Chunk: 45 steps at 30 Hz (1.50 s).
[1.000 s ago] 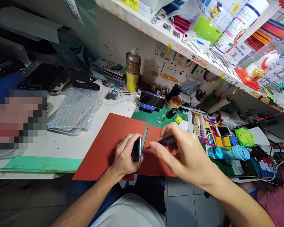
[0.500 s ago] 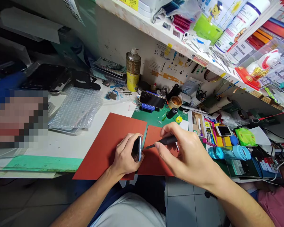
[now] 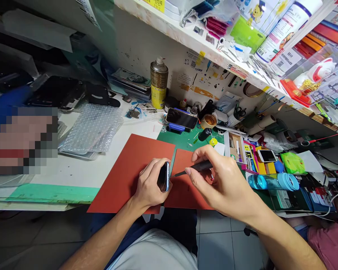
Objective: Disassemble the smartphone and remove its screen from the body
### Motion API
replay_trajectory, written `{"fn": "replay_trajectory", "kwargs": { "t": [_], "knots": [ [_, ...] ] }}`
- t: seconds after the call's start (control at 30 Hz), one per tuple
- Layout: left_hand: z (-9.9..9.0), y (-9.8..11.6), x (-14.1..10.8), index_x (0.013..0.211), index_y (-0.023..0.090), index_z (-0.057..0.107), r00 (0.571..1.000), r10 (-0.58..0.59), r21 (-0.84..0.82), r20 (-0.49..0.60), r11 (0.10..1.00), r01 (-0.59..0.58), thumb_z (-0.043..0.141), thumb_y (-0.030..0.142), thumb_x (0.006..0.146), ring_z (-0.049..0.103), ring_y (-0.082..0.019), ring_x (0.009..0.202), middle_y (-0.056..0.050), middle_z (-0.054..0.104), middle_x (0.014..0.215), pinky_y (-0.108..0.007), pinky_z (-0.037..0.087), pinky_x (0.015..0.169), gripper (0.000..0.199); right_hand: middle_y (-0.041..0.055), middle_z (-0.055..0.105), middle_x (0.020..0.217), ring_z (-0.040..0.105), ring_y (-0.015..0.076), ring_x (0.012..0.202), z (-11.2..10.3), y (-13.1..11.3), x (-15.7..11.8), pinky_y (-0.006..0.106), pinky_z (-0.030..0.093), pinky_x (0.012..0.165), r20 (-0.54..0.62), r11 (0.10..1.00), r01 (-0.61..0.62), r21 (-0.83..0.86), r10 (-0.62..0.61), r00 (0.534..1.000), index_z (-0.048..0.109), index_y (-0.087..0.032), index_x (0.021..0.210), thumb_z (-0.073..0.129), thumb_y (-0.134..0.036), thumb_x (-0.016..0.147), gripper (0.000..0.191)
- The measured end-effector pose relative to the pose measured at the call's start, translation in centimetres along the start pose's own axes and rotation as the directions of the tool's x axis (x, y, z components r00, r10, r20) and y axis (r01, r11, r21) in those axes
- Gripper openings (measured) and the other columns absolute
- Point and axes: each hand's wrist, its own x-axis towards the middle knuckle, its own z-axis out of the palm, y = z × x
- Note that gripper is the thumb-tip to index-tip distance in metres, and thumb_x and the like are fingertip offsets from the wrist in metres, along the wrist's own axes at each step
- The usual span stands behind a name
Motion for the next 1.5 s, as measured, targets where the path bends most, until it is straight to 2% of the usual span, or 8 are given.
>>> {"fn": "replay_trajectory", "kwargs": {
  "t": [0.17,0.3,0.47,0.67,1.0,1.07,1.23,1.5],
  "knots": [
    [0.1,0.0,0.0,0.137,0.019,0.051,1.0,0.0,0.0,-0.006,1.0,0.0,0.062,0.019,0.076,0.071,-0.031,0.097,-0.013,0.07,0.109,-0.042,0.061,0.085,0.062,0.0021,0.07,0.087,0.066,0.0138,0.066,0.0,0.0,0.1,0.024,0.054,0.058,-0.038,0.998,-0.055,0.029,0.056,0.998,0.061,-0.023,0.1,0.07,-0.042,0.105,0.021],
    [0.1,0.1,0.0,0.137,0.02,0.051,1.0,0.003,0.003,-0.005,1.0,-0.003,0.062,0.019,0.076,0.072,-0.031,0.097,-0.012,0.07,0.108,-0.041,0.061,0.085,0.062,0.0046,0.073,0.096,0.067,0.0148,0.071,-0.1,0.1,0.3,0.025,0.056,0.06,0.019,0.998,-0.039,0.045,0.038,0.999,0.063,-0.023,0.11,0.068,-0.039,0.105,0.017],
    [0.1,0.1,0.0,0.137,0.02,0.051,1.0,0.008,0.015,-0.008,1.0,-0.008,0.062,0.018,0.077,0.072,-0.031,0.098,-0.012,0.07,0.108,-0.041,0.061,0.086,0.061,0.001,0.069,0.086,0.063,0.0123,0.062,0.2,0.2,0.2,0.024,0.052,0.056,-0.058,0.997,-0.059,0.049,0.062,0.996,0.062,-0.023,0.1,0.071,-0.041,0.104,0.02],
    [0.0,-0.1,0.0,0.137,0.019,0.051,1.0,0.028,0.015,-0.009,1.0,-0.028,0.062,0.018,0.077,0.072,-0.032,0.099,-0.013,0.071,0.111,-0.042,0.061,0.087,0.061,0.0041,0.071,0.092,0.066,0.0157,0.076,0.3,0.2,-0.2,0.025,0.052,0.061,-0.061,0.999,-0.051,0.017,0.052,0.997,0.064,-0.022,0.101,0.072,-0.038,0.103,0.018],
    [0.3,-1.0,0.1,0.137,0.017,0.055,0.996,0.082,0.052,-0.018,0.995,-0.081,0.062,0.018,0.088,0.072,-0.032,0.101,-0.013,0.07,0.112,-0.04,0.057,0.09,0.05,-0.007,0.056,0.069,0.047,0.0088,0.055,0.8,0.6,-0.3,0.022,0.036,0.05,-0.088,0.975,-0.099,0.201,0.119,0.989,0.055,-0.023,0.094,0.071,-0.035,0.1,0.021],
    [0.3,-1.0,0.1,0.136,0.016,0.056,0.996,0.091,0.058,-0.009,0.994,-0.091,0.063,0.017,0.089,0.072,-0.032,0.101,-0.013,0.07,0.112,-0.039,0.057,0.09,0.048,-0.01,0.05,0.064,0.04,0.0076,0.051,0.7,0.8,-0.2,0.023,0.033,0.049,-0.078,0.968,-0.068,0.24,0.089,0.993,0.055,-0.023,0.093,0.069,-0.035,0.102,0.021],
    [0.2,-1.0,0.4,0.134,0.012,0.059,0.993,0.115,0.069,-0.009,0.991,-0.114,0.064,0.015,0.089,0.071,-0.032,0.096,-0.014,0.069,0.108,-0.04,0.056,0.089,0.045,-0.0061,0.061,0.078,0.053,0.0087,0.06,0.4,1.0,0.2,0.022,0.041,0.057,-0.056,0.97,-0.045,0.24,0.061,0.997,0.053,-0.023,0.099,0.072,-0.026,0.096,0.019],
    [0.3,-1.1,0.8,0.132,0.012,0.064,0.989,0.143,0.106,-0.045,0.985,-0.137,0.068,0.021,0.092,0.072,-0.032,0.092,-0.013,0.071,0.106,-0.039,0.056,0.084,0.041,-0.0072,0.059,0.077,0.053,0.0087,0.059,0.3,1.1,0.6,0.021,0.042,0.06,-0.029,0.978,0.074,0.193,-0.07,0.997,0.047,-0.025,0.101,0.07,-0.022,0.096,0.024]
  ]
}}
